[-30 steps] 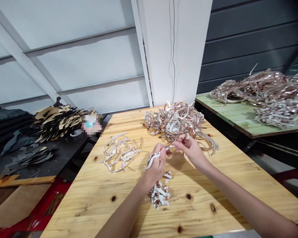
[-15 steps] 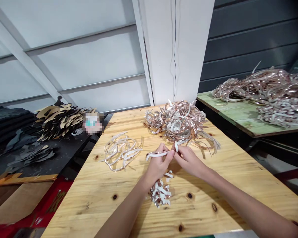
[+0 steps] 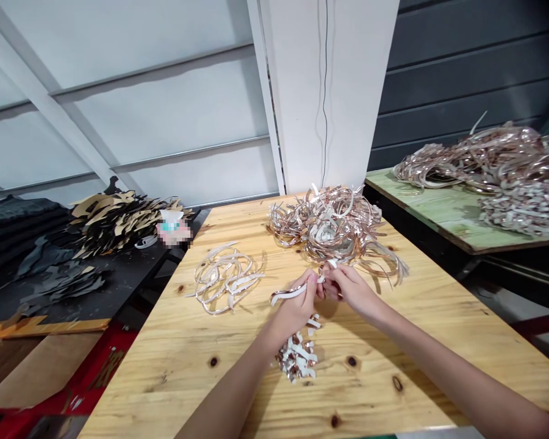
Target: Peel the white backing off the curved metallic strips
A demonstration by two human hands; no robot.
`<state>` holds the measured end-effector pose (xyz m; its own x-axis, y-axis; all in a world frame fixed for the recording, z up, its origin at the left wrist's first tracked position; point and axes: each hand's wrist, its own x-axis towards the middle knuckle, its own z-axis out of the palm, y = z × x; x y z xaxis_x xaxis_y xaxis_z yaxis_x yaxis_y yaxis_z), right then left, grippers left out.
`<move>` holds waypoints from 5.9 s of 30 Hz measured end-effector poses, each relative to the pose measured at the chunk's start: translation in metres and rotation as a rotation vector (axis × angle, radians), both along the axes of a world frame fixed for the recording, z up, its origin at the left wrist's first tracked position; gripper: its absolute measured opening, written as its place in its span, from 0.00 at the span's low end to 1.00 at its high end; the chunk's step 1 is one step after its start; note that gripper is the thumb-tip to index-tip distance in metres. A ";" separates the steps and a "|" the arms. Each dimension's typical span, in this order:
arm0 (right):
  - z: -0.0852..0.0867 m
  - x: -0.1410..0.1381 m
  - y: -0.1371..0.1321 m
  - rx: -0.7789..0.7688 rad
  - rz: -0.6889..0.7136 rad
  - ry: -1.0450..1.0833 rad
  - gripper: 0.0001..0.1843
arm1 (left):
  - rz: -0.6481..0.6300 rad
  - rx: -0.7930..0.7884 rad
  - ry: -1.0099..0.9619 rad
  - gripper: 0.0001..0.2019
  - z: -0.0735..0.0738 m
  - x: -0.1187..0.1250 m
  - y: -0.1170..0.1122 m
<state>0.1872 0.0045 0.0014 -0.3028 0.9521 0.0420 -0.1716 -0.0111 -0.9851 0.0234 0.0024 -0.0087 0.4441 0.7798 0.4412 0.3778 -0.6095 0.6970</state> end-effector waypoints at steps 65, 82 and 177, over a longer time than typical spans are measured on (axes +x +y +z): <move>0.019 0.040 0.023 0.145 -0.521 -1.293 0.19 | 0.164 -0.567 -0.519 0.25 0.005 -0.020 0.032; 0.020 0.020 0.010 0.225 0.083 -0.161 0.10 | -0.049 -0.380 -0.172 0.35 -0.009 -0.015 0.037; -0.002 -0.003 -0.012 0.243 -0.238 -0.215 0.20 | 0.048 -0.285 -0.268 0.20 -0.008 -0.004 0.008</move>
<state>0.1837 -0.0072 -0.0001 -0.1013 0.9669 0.2343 0.0689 0.2418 -0.9679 0.0190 0.0106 -0.0168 0.3026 0.9047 0.2998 0.1824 -0.3637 0.9135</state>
